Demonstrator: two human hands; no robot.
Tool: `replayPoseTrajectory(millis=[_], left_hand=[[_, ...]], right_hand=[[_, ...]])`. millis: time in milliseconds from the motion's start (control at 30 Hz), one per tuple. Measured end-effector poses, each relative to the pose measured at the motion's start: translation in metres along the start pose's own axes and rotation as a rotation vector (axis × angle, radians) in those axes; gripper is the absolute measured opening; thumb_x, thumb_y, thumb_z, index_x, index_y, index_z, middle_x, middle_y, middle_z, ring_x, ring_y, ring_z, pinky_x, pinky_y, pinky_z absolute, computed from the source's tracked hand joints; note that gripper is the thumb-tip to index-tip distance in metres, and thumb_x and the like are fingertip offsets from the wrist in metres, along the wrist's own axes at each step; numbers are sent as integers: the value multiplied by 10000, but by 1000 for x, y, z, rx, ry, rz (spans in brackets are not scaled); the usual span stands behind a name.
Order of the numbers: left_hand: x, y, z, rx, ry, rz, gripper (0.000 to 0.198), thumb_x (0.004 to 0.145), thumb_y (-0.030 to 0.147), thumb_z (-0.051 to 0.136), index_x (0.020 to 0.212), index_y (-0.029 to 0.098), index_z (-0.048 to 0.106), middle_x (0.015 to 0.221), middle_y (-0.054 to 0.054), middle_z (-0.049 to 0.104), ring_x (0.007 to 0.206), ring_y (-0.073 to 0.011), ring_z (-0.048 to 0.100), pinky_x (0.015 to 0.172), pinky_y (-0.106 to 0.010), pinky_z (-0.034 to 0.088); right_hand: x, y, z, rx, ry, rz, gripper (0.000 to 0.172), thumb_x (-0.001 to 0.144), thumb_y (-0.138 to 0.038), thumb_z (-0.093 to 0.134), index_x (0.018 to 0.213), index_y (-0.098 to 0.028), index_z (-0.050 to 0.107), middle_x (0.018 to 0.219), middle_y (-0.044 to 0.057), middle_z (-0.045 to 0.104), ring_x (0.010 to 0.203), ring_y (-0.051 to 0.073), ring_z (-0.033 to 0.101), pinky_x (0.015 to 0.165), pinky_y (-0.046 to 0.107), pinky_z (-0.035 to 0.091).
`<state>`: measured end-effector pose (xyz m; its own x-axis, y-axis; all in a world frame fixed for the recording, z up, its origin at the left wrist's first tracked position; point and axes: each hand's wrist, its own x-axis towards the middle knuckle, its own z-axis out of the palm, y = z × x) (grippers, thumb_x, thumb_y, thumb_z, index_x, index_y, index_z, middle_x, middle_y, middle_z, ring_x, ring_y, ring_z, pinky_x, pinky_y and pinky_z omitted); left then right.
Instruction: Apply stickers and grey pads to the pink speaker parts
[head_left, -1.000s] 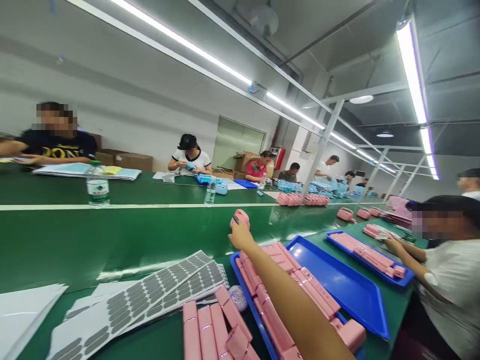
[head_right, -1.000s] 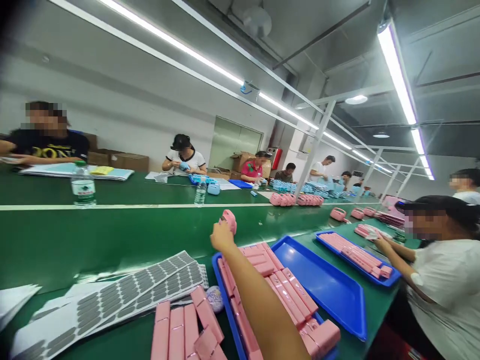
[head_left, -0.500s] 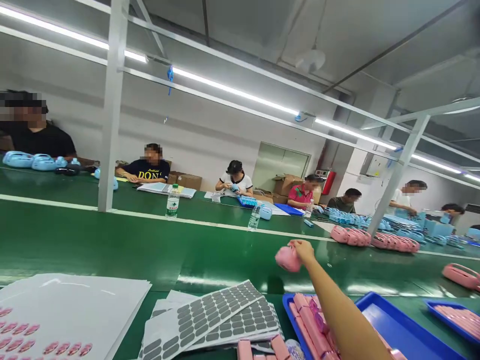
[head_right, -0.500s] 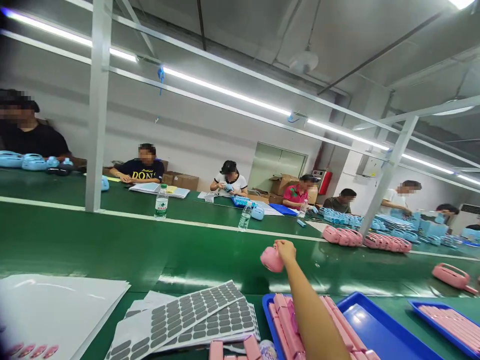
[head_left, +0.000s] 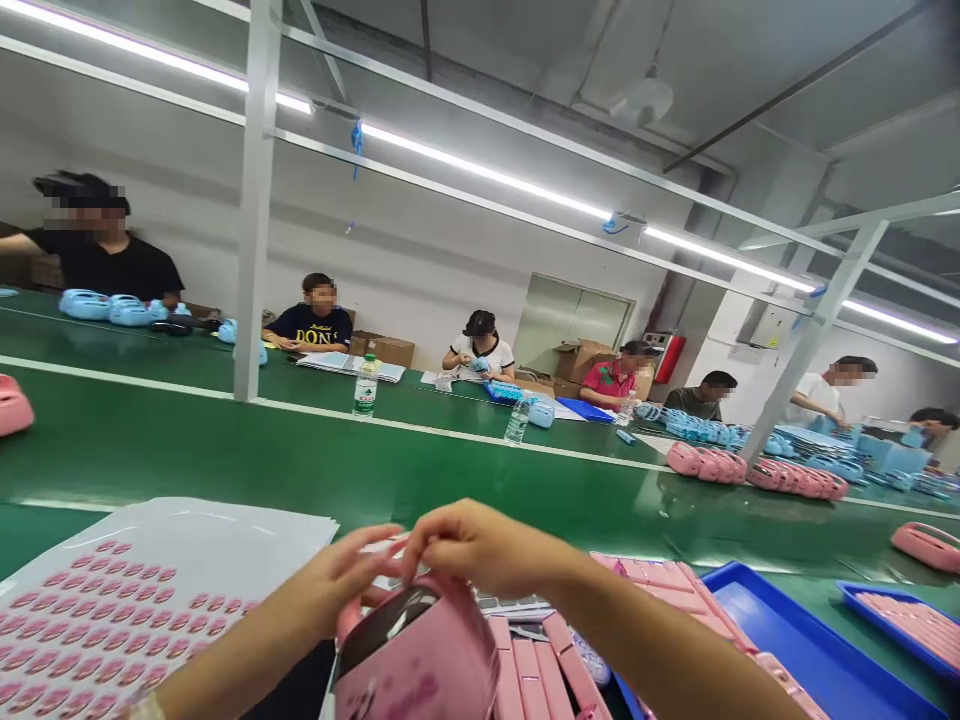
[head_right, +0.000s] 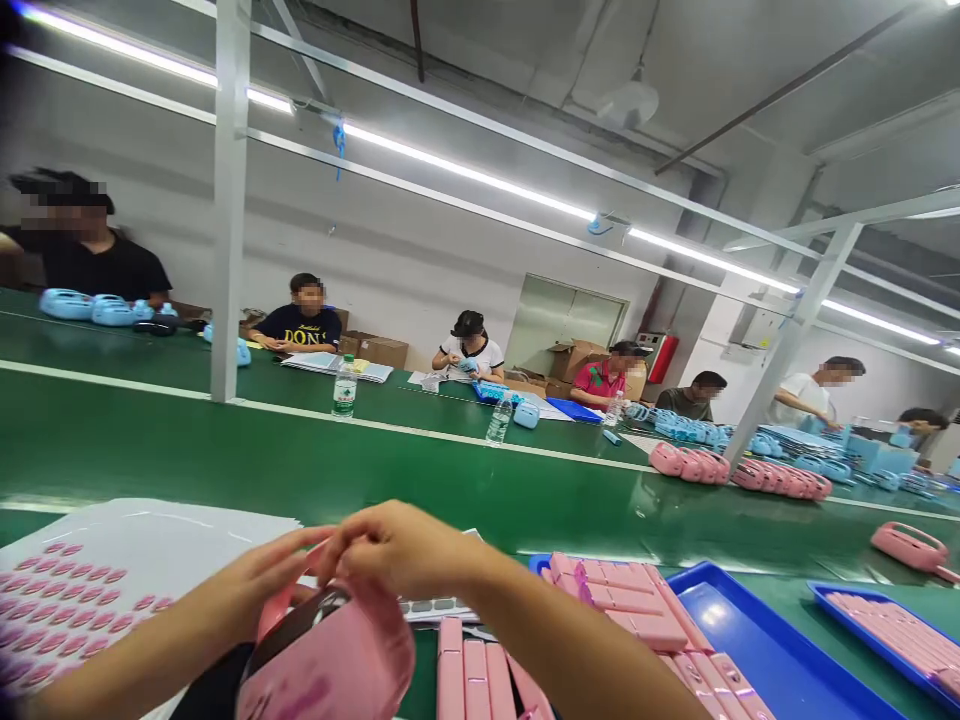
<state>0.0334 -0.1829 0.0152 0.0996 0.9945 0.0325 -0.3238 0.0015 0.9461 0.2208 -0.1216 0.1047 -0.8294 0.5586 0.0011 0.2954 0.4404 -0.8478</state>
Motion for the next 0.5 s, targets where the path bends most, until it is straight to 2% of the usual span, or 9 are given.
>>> replayPoseTrajectory(millis=[33,67,133,200,267,367,433,500], left_hand=[[2,2,2,41,-93,-35,364,676,436,704,812,105,637,658,-12,590,576,-109,517,553,-212,400],[3,4,3,54,-114,-64,371,690,455,683,759,94,632,601,-2,563,522,-84,465,499,-183,338],[2,6,1,49,-100,-100,378,735,471,631,743,93,622,568,12,538,495,-64,413,465,-163,272],[-1,5,-10,-5,11,-105,333,757,441,621,796,111,628,605,10,567,529,-77,448,484,-162,308],[-4,-1,-29,-71,136,-110,243,746,354,650,729,113,622,583,14,572,530,-84,468,486,-165,342],[-1,-16,-63,-194,306,-104,162,682,177,656,565,129,555,493,23,539,463,-91,468,455,-183,368],[5,-30,-83,-286,360,-68,94,659,110,628,592,140,568,523,11,571,496,-118,525,507,-219,428],[11,-43,-96,-376,382,-20,76,683,73,584,682,148,597,589,7,610,572,-130,577,595,-247,471]], right_hand=[[5,-4,12,-21,-35,-19,206,721,-103,475,750,-167,669,573,-60,516,508,55,410,490,175,320],[9,-4,20,-40,-16,-26,195,753,-139,481,805,-181,664,578,-64,499,504,54,402,487,172,326],[21,9,25,-71,144,8,212,826,-254,467,951,-216,634,649,-52,512,522,62,431,489,171,363],[33,35,23,-111,318,66,280,883,-295,376,1049,-232,594,787,-14,554,597,80,506,542,198,427],[44,69,24,-190,422,139,308,882,-217,333,1000,-185,616,857,31,577,675,114,557,614,245,461],[51,116,41,-348,475,252,226,799,-136,458,891,-116,663,792,74,616,774,202,599,727,321,453],[53,137,57,-452,494,286,215,782,-130,504,909,-112,676,861,106,635,892,240,593,821,338,418],[55,149,69,-540,492,305,219,794,-149,517,940,-134,679,945,121,633,945,241,583,851,326,400]])
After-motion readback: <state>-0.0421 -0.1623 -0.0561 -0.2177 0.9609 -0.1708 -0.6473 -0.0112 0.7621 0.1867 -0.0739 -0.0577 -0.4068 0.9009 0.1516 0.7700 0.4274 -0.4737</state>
